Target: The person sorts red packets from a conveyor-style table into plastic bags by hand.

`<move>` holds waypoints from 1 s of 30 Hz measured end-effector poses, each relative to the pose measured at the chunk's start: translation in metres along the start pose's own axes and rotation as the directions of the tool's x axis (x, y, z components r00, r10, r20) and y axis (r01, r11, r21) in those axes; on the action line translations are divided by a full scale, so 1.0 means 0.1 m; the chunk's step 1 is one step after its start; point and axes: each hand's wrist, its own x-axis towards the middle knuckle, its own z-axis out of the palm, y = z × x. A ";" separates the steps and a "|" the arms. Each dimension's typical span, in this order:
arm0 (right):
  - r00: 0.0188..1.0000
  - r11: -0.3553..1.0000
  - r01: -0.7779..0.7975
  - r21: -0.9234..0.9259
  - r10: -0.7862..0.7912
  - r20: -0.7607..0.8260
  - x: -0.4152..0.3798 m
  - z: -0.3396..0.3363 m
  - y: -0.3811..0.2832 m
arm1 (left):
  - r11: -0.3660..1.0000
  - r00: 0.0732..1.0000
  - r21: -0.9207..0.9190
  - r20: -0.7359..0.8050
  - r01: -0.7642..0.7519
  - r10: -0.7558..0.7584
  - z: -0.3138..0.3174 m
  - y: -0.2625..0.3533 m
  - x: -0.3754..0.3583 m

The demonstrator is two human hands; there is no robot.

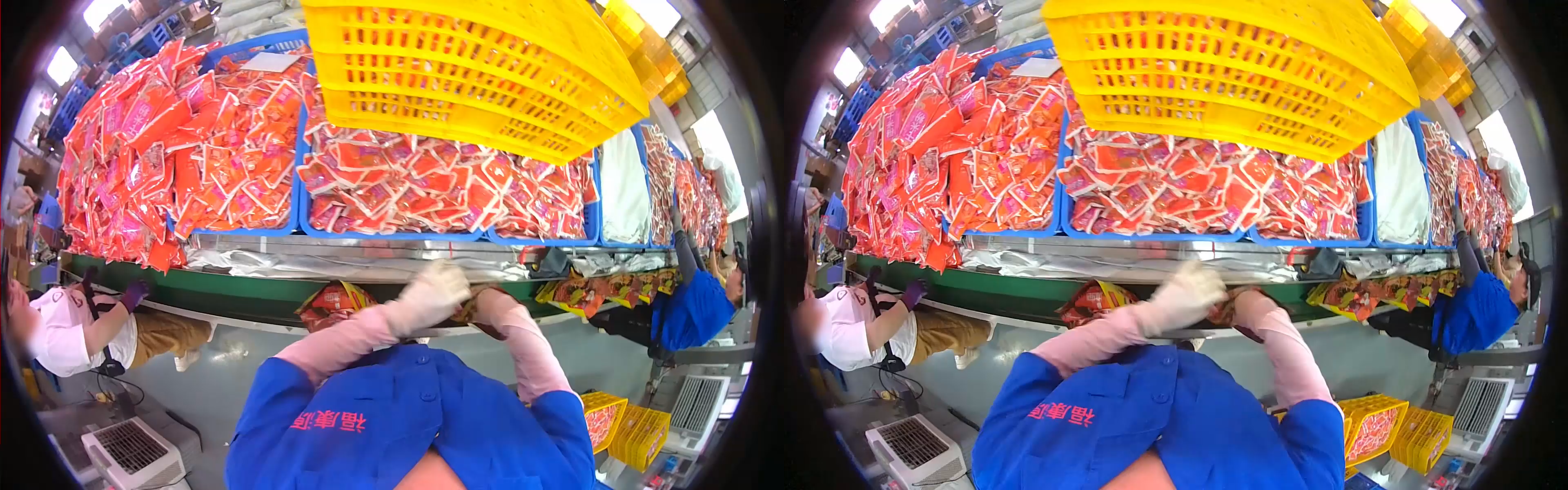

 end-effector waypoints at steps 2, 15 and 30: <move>0.985 0.986 0.095 -0.135 -0.113 -0.134 0.13 -0.37 -0.08 | 0.966 0.927 0.015 -0.288 0.257 -0.242 -0.72 -0.61 -0.26; 0.764 0.990 0.143 0.018 -0.098 -0.638 2.31 -1.71 -1.56 | 0.140 0.457 0.539 -0.516 0.831 -0.725 -2.12 -2.95 -1.02; 0.697 -0.156 0.711 0.686 0.285 -0.658 -0.10 0.47 -0.01 | 0.841 0.968 -0.489 0.026 0.231 -0.251 -0.20 0.22 0.39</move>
